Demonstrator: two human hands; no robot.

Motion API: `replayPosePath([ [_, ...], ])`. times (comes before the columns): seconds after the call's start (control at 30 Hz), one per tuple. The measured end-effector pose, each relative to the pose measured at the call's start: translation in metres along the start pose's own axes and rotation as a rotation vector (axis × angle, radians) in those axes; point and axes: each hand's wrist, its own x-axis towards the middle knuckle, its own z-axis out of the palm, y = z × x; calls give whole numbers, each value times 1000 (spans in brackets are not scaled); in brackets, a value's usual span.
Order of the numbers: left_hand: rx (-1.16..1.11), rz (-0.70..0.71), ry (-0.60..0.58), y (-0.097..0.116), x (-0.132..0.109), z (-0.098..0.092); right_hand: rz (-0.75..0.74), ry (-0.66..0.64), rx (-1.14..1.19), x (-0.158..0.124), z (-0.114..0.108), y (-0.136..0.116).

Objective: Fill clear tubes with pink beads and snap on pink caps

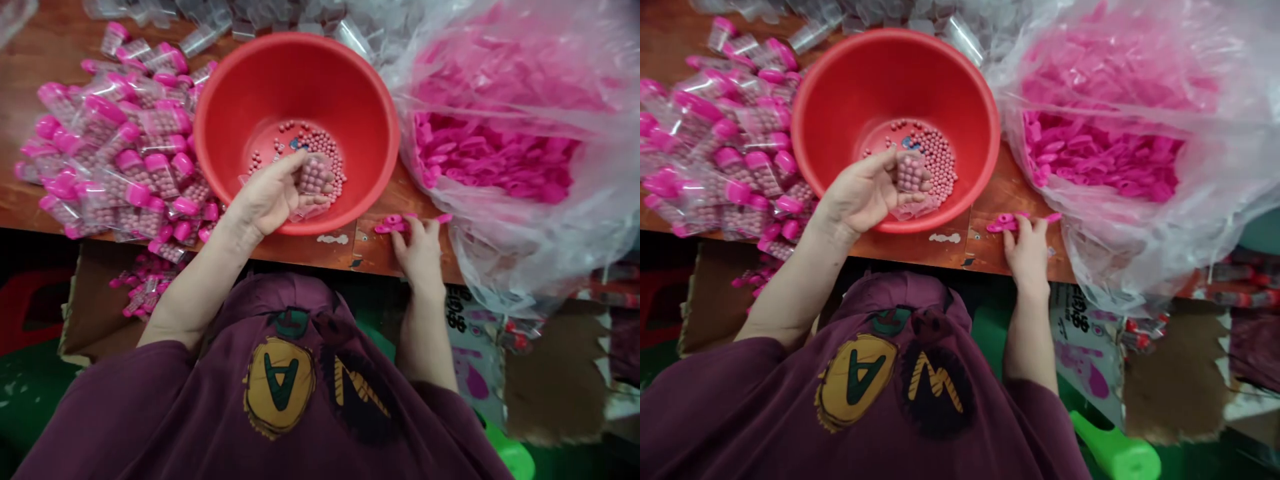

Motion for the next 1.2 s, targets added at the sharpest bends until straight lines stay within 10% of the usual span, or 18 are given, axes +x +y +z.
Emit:
replayPosePath([
  [0.5,-14,46,-35,-4,0,1,-226,-192,-207,74,13,-33],
  [0.73,-99,33,-113,-2,1,1,-146,204,224,106,10,-19],
  [0.87,-100,30,-96,-4,1,3,-158,455,462,107,-1,-73],
  [1.03,-124,65,-107,-7,1,3,-357,101,651,92,-8,-174],
  [1.2,-106,87,-114,-9,1,1,-397,44,516,88,-14,-206],
])
